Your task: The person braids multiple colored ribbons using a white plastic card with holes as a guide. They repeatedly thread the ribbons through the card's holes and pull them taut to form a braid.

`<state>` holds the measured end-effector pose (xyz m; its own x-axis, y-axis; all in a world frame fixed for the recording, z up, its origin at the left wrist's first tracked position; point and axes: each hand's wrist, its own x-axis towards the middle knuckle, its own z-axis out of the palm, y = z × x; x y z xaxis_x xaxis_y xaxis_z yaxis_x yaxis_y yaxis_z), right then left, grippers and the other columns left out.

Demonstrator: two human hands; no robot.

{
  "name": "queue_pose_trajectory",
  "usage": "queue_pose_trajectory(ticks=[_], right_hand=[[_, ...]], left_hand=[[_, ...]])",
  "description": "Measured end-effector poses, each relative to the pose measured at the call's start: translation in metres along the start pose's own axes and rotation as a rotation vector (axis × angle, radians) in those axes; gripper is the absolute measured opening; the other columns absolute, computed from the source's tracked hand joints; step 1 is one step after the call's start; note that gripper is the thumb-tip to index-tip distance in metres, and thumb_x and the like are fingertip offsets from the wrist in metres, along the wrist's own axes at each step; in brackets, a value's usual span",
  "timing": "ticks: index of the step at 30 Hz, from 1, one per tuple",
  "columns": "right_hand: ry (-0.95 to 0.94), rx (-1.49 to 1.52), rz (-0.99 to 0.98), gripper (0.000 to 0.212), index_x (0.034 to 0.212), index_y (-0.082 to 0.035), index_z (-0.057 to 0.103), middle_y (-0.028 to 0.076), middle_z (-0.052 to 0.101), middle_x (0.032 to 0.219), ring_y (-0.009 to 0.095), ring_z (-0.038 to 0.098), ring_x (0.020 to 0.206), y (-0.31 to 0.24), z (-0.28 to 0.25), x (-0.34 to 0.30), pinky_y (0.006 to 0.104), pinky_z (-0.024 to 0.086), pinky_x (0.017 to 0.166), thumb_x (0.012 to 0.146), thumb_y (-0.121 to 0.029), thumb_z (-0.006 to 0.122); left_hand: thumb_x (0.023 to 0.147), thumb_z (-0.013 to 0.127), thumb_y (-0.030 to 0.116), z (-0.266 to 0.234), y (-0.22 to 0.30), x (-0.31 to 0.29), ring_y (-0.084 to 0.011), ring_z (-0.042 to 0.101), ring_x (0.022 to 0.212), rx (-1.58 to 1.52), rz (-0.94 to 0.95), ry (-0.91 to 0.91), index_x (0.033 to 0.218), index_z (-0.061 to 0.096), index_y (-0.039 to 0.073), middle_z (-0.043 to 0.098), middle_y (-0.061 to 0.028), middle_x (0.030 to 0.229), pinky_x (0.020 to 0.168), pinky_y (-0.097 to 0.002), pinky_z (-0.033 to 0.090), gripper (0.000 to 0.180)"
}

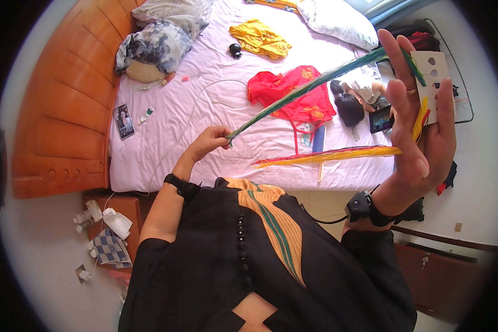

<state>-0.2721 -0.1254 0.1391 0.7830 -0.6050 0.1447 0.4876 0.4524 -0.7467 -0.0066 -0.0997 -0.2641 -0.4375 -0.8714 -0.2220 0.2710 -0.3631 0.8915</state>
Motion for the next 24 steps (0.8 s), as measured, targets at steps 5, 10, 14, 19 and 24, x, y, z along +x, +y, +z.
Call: queue_pose_trajectory(ticks=[5, 10, 14, 19, 24], right_hand=[[0.052, -0.026, -0.067, 0.061, 0.145, -0.010, -0.007, 0.016, 0.000, 0.152, 0.038, 0.040, 0.125, -0.004, -0.002, -0.007, 0.0317, 0.056, 0.045, 0.100, -0.033, 0.028], [0.068, -0.081, -0.118, 0.061, 0.145, -0.010, -0.007, 0.017, 0.001, 0.152, 0.039, 0.041, 0.125, -0.007, -0.005, -0.014, 0.0287, 0.054, 0.042, 0.100, -0.032, 0.028], [0.042, -0.104, -0.114, 0.061, 0.145, -0.010, -0.008, 0.018, 0.000, 0.152, 0.039, 0.040, 0.125, -0.012, -0.011, -0.020, 0.0302, 0.055, 0.044, 0.100, -0.032, 0.027], [0.056, -0.129, -0.126, 0.061, 0.145, -0.011, -0.008, 0.018, 0.001, 0.152, 0.038, 0.039, 0.126, -0.011, -0.011, -0.023, 0.0335, 0.056, 0.048, 0.100, -0.034, 0.027], [0.102, -0.098, -0.144, 0.061, 0.145, -0.011, -0.007, 0.018, 0.001, 0.152, 0.037, 0.038, 0.127, -0.014, -0.014, -0.029, 0.0351, 0.056, 0.051, 0.100, -0.034, 0.027]], left_hand=[[0.079, 0.056, 0.008, -0.004, 0.004, -0.005, -0.0101, 0.060, 0.076, -0.050, 0.029, -0.020, 0.087, 0.060, 0.000, 0.062, -0.0043, 0.080, 0.074, -0.0240, 0.049, 0.012], [0.081, 0.058, 0.009, -0.004, 0.007, -0.003, -0.0105, 0.060, 0.072, -0.032, 0.016, 0.000, 0.086, 0.060, 0.001, 0.062, -0.0040, 0.078, 0.072, -0.0241, 0.050, 0.010], [0.081, 0.060, 0.008, -0.003, 0.008, 0.000, -0.0098, 0.060, 0.068, -0.013, -0.030, 0.051, 0.086, 0.061, 0.001, 0.062, -0.0026, 0.076, 0.068, -0.0233, 0.049, 0.009], [0.080, 0.058, 0.005, 0.000, 0.010, 0.002, -0.0093, 0.059, 0.067, 0.125, -0.020, 0.054, 0.090, 0.061, 0.000, 0.061, -0.0023, 0.076, 0.067, -0.0233, 0.049, 0.012], [0.080, 0.057, 0.004, 0.002, 0.010, 0.005, -0.0108, 0.061, 0.072, 0.073, 0.015, 0.030, 0.095, 0.061, -0.002, 0.062, -0.0041, 0.081, 0.070, -0.0242, 0.050, 0.017]])
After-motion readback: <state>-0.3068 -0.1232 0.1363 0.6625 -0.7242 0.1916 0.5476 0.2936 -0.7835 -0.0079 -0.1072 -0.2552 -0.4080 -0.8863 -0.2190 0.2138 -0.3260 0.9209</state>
